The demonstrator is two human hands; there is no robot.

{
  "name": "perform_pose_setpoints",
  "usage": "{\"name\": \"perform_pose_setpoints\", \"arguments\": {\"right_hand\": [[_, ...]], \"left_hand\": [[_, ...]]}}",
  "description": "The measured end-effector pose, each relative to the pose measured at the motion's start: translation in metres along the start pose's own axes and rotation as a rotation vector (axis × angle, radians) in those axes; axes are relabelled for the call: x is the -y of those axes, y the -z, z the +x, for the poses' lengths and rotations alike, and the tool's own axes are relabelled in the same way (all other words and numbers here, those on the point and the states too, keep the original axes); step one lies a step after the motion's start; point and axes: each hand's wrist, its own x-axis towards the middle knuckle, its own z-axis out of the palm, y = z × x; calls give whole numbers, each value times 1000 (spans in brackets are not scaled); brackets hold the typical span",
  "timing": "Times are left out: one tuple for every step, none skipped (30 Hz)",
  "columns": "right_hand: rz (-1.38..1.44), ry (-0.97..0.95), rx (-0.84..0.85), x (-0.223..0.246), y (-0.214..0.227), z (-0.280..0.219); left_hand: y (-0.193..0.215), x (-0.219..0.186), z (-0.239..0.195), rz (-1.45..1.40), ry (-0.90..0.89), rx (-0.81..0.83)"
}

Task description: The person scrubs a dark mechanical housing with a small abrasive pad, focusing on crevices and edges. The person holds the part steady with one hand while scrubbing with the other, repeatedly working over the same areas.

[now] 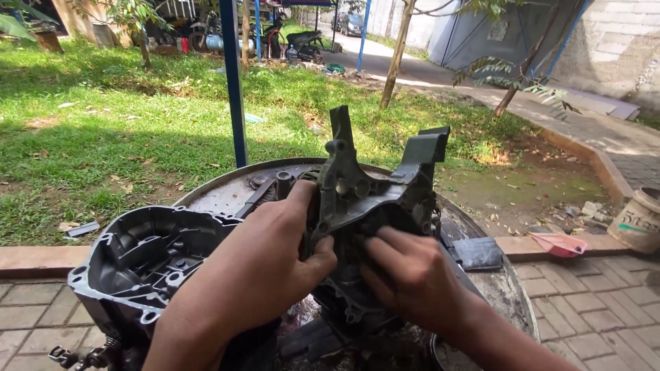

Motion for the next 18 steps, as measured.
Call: {"name": "perform_pose_setpoints", "arguments": {"right_hand": [[6, -11, 2, 2, 1, 2], [29, -47, -7, 4, 3, 4], [54, -75, -18, 6, 4, 8], [64, -79, -16, 5, 2, 0], [31, -77, 21, 3, 1, -6], [-1, -74, 57, 0, 0, -12], [-6, -67, 63, 0, 2, -8], [-28, -47, 68, 0, 4, -4], [-47, -46, 69, 2, 3, -4], [-48, -59, 69, 3, 4, 1], [0, -69, 35, 5, 4, 5], [48, -79, -1, 7, 5, 10], [54, -82, -6, 6, 4, 5], [53, -66, 10, 5, 3, 0], [47, -45, 29, 2, 4, -4], [47, -42, 28, 3, 3, -1], [22, -34, 45, 3, 3, 0], [-4, -26, 62, 3, 3, 1]], "left_hand": [[-1, -1, 0, 0, 4, 12], [-1, -1, 1, 2, 1, 13], [0, -2, 0, 6, 3, 7], [-1, -1, -2, 8, 11, 12], [0, -1, -2, 7, 8, 9], [0, -1, -2, 5, 4, 7], [0, -1, -1, -1, 3, -1], [-1, -1, -1, 31, 7, -19], [-3, 0, 1, 69, 9, -18], [-2, -2, 1, 69, 5, -7], [-1, -4, 0, 77, 43, 6], [1, -6, -1, 86, 80, 20], [0, -7, -2, 93, 83, 23], [1, -8, -3, 62, 86, 21], [2, -9, -3, 25, 86, 14], [3, -6, -2, 26, 86, 11], [2, -3, -2, 33, 49, -1], [-1, -1, -1, 40, 11, -13]]}}
